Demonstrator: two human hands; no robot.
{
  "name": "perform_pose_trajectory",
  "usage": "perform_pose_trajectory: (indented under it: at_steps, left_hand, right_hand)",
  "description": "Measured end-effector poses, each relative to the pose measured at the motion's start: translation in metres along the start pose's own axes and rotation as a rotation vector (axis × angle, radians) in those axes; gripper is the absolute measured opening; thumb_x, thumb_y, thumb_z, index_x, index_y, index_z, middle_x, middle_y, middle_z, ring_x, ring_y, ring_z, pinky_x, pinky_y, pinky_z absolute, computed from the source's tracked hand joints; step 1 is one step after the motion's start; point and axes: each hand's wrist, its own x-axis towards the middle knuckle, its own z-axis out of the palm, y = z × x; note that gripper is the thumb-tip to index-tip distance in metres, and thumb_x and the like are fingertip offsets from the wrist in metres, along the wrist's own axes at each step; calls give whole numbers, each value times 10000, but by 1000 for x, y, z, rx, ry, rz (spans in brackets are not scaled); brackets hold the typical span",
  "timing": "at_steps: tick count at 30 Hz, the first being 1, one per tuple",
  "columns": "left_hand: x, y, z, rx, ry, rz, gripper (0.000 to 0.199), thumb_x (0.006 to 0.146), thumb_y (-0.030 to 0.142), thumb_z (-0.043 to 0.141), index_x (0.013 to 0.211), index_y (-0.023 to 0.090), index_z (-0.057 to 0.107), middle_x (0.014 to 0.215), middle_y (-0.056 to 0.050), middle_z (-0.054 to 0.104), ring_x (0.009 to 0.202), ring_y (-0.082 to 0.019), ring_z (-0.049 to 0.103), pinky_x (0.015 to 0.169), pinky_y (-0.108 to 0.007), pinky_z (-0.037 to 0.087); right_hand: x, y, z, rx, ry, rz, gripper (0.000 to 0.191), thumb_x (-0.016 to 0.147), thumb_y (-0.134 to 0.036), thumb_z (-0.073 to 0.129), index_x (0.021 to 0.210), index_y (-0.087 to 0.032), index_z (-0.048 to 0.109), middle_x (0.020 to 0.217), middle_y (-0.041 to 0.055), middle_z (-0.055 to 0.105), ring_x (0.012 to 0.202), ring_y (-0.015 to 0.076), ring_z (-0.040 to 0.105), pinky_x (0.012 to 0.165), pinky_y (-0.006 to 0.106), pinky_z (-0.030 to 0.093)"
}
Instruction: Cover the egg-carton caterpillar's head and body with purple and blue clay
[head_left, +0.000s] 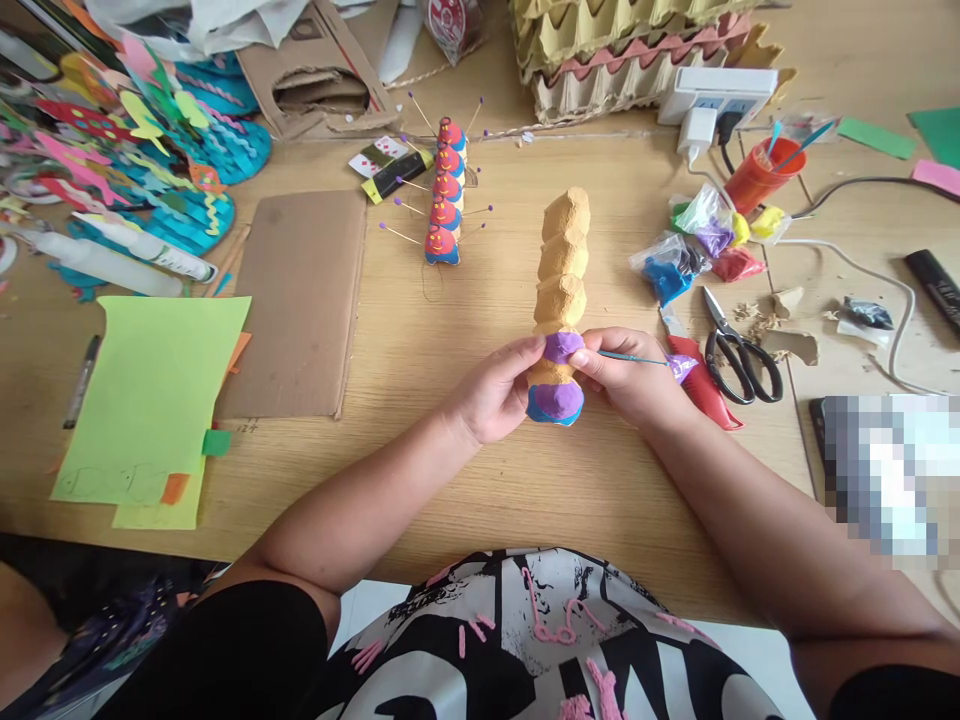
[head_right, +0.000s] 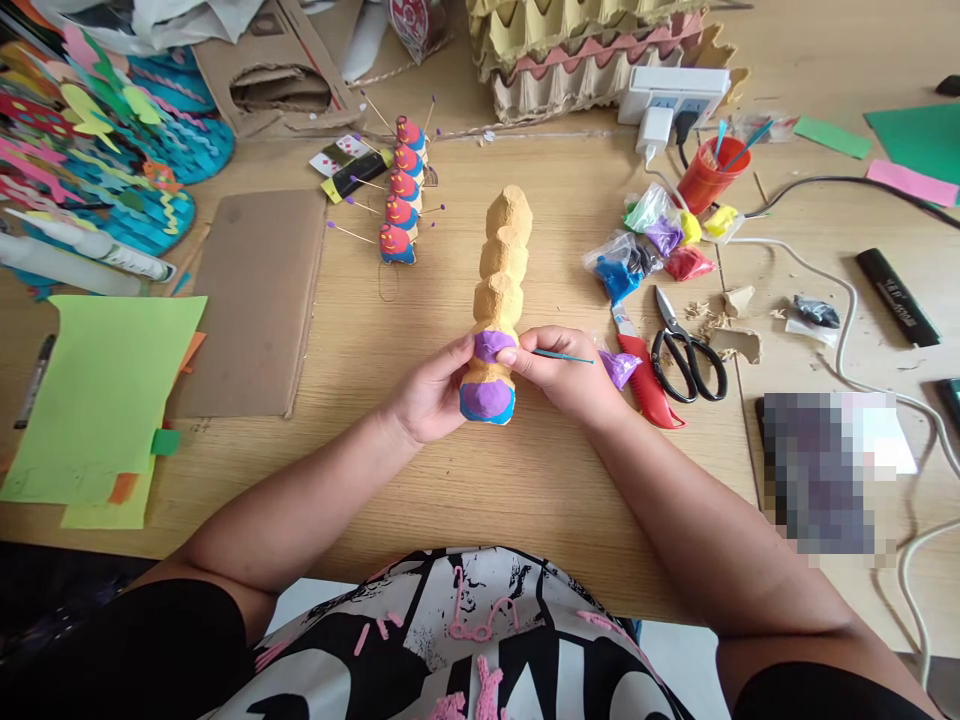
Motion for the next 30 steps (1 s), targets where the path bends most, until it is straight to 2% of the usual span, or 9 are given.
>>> perform_pose_trajectory:
  at_steps: [9, 17, 23, 26, 30]
  left_hand:
    - [0, 0, 1, -29, -9, -21, 199, 955, 354, 747, 1037, 182, 803, 990, -47, 806, 897, -154, 760, 784, -254, 588]
    - [-1, -1, -2, -7, -51, -26, 218, 960, 385, 743, 1032, 190, 810, 1004, -47, 811, 918, -161, 758, 812, -269, 575]
    - [-1, 0, -2, 40, -92, -36, 325, 924, 460, 769, 1053, 163, 806, 1011, -79, 804, 957, -196, 757, 861, -302, 582]
    - [-2, 0, -2, 73, -85, -29, 358, 901, 486, 784, 1039, 156, 799, 1006, -92, 800, 965, -213, 754, 864, -320, 576]
    - [-2, 1, -2, 119, -91, -23, 395, 893, 529, 773, 1033, 160, 787, 1021, -97, 796, 968, -234, 752, 866, -353, 565]
  right_hand:
    - [1, 1, -2, 15, -27, 6, 506, 701, -616, 930, 610, -185, 681, 555, -35, 569, 540, 85, 451, 506, 261, 289]
    - [-1, -3, 1, 114, -12, 75, 491, 622, -618, 974, 622, -183, 745, 549, -12, 652, 511, 81, 495, 491, 246, 324]
    - [-1, -5, 5, 261, -8, 159, 484, 540, -570, 1025, 596, -193, 727, 524, -22, 633, 498, 81, 500, 480, 237, 311]
    - [-2, -5, 7, 375, -43, 215, 449, 533, -517, 1044, 634, -199, 745, 573, -30, 648, 524, 74, 492, 496, 233, 329]
    - [-4, -4, 8, 458, -138, 288, 414, 589, -509, 1028, 738, -202, 794, 654, -20, 682, 600, 96, 535, 578, 254, 428]
